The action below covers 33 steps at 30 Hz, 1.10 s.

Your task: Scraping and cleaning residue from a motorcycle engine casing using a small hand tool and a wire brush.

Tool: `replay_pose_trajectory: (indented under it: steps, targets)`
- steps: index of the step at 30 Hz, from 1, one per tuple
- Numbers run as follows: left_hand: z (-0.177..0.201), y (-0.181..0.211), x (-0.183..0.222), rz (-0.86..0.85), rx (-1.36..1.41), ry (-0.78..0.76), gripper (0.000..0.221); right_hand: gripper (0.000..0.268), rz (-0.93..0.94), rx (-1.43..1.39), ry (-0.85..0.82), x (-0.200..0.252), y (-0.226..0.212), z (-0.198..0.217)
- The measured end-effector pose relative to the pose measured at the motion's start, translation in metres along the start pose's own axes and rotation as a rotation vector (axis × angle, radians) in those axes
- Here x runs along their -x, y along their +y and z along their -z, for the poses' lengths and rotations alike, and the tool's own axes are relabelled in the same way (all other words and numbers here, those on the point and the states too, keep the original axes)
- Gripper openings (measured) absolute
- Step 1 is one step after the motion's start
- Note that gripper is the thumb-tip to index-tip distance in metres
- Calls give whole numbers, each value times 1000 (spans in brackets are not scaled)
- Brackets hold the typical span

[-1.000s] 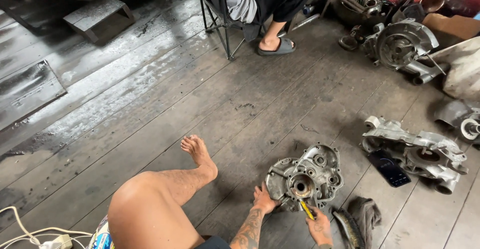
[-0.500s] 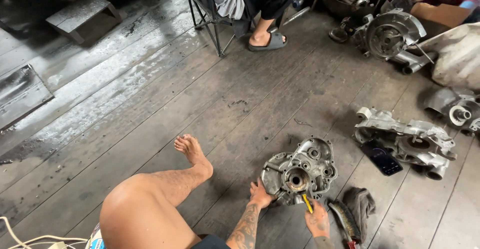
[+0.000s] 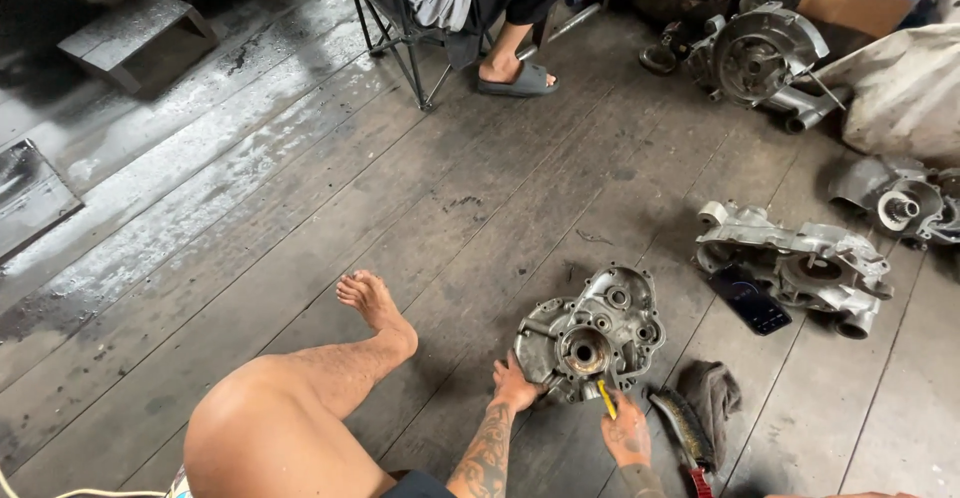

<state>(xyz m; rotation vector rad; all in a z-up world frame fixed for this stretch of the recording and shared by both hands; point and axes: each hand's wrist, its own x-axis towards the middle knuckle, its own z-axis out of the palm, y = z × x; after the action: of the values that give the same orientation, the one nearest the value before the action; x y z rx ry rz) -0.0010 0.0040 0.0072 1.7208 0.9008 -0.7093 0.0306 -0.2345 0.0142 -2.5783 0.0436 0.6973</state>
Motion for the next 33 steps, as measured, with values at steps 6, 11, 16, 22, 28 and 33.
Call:
replay_pose_trajectory:
  steps: [6,11,16,22,28,33]
  targets:
    - [-5,-5,-12,-14,-8,22,131,54,187,-87,131,-12,15,-8]
    - [-8,-10,-15,-27,-8,38,129,58,75,-154,-51,8,-8,3]
    - [-11,-12,-22,-24,-54,49,130,60,110,-165,63,12,-8,0]
    - [-12,-14,-25,-52,-28,53,126,59,79,-141,115,11,-7,4]
    - [-13,-17,-27,-57,-18,55,130,59,54,-205,1,-2,8,-10]
    - [-13,-18,-28,-46,10,50,128,63,3,-274,-132,24,-26,10]
